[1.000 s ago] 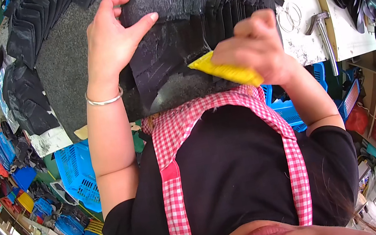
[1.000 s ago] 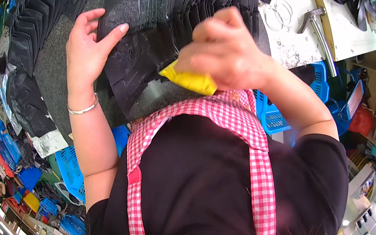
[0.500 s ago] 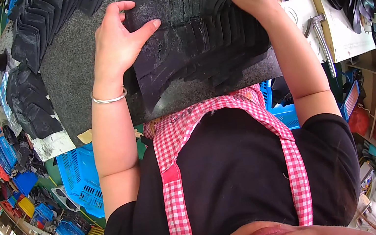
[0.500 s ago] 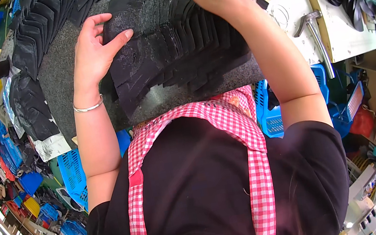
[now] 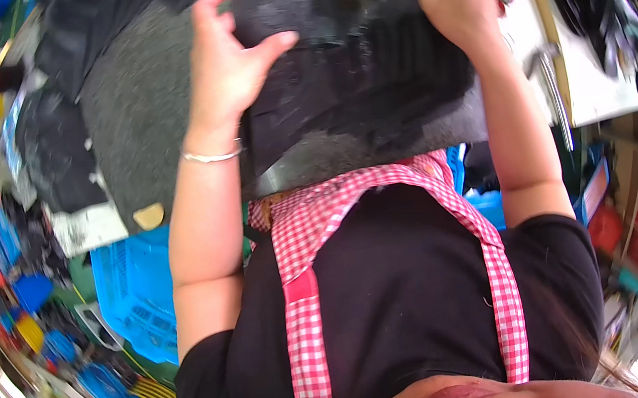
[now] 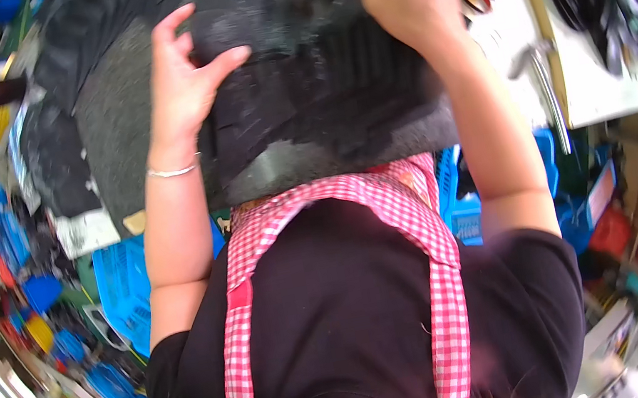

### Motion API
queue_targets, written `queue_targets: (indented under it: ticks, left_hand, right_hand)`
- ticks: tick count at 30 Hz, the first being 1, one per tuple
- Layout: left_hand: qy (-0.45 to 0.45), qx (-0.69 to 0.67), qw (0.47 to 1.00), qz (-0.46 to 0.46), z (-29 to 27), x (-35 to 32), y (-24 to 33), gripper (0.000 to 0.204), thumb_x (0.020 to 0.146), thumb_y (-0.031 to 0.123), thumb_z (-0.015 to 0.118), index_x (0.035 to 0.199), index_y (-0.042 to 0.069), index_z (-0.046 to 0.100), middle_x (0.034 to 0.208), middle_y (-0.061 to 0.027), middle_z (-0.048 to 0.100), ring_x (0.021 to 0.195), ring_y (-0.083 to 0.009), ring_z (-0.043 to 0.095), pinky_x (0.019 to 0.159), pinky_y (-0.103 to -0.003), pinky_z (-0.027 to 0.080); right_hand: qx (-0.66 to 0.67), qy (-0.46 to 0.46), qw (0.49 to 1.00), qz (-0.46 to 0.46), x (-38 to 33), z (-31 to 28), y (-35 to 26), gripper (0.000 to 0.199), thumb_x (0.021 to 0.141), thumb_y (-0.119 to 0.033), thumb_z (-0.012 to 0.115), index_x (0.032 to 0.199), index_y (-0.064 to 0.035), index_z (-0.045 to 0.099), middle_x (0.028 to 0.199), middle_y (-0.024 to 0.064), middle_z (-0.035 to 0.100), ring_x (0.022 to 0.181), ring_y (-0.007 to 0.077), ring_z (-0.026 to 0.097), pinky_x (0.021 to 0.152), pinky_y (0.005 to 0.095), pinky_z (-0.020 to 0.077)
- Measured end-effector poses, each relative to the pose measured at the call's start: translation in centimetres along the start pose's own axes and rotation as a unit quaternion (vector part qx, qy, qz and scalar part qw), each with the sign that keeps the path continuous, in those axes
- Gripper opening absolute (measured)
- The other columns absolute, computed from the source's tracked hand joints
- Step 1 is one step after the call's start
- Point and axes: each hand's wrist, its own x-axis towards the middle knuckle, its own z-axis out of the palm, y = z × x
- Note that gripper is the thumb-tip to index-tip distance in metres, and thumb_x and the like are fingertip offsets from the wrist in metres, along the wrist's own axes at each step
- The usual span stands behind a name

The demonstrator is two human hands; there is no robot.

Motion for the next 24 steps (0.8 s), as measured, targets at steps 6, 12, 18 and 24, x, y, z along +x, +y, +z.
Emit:
queue_targets:
  ticks: [6,12,18,24]
  left_hand:
    - [0.070,-0.242,0.968,0.015,-5.3,-4.9,1.2,0.066,0.083,-0.011,0.078,0.142,-0.004,0.050,0.120,-0.0129,0.071,0.107,-0.0205,0.071,0.093,-0.037,0.060]
    - [0.254,-0.351,0.901,0.016,-30.1,-16.4,-4.2,0.033,0.103,0.015,0.064,0.133,0.000,0.063,0.131,-0.0145,0.069,0.123,-0.0298,0.066,0.107,-0.050,0.051]
    - [0.550,-0.297,0.762,-0.168,-44.5,-22.1,-12.1,0.036,0.097,0.010,0.075,0.130,0.001,0.064,0.133,-0.0154,0.068,0.123,-0.0326,0.064,0.110,-0.052,0.050]
    - [0.564,-0.212,0.762,-0.235,-45.9,-19.2,-14.1,0.038,0.094,0.013,0.078,0.127,-0.003,0.065,0.125,-0.0182,0.070,0.114,-0.0331,0.069,0.101,-0.051,0.056]
  right_hand:
    - [0.020,-0.084,0.989,0.118,-0.4,-1.9,-0.1,0.028,0.094,-0.026,0.075,0.107,-0.0011,0.076,0.093,0.0131,0.072,0.081,0.0267,0.065,0.078,0.0370,0.0500]
    - [0.106,0.005,0.977,0.185,-1.0,-3.1,3.2,0.029,0.097,-0.022,0.077,0.110,0.0035,0.077,0.091,0.0047,0.072,0.082,0.0109,0.060,0.078,0.0264,0.0480]
    - [0.214,0.065,0.944,0.244,0.1,-4.4,9.0,0.033,0.101,-0.015,0.072,0.123,0.0101,0.070,0.114,0.0094,0.074,0.102,0.0140,0.066,0.096,0.0298,0.0497]
    - [0.239,0.109,0.922,0.285,0.3,-6.4,13.4,0.034,0.101,-0.016,0.072,0.123,0.0100,0.069,0.113,0.0089,0.073,0.103,0.0153,0.066,0.095,0.0307,0.0506]
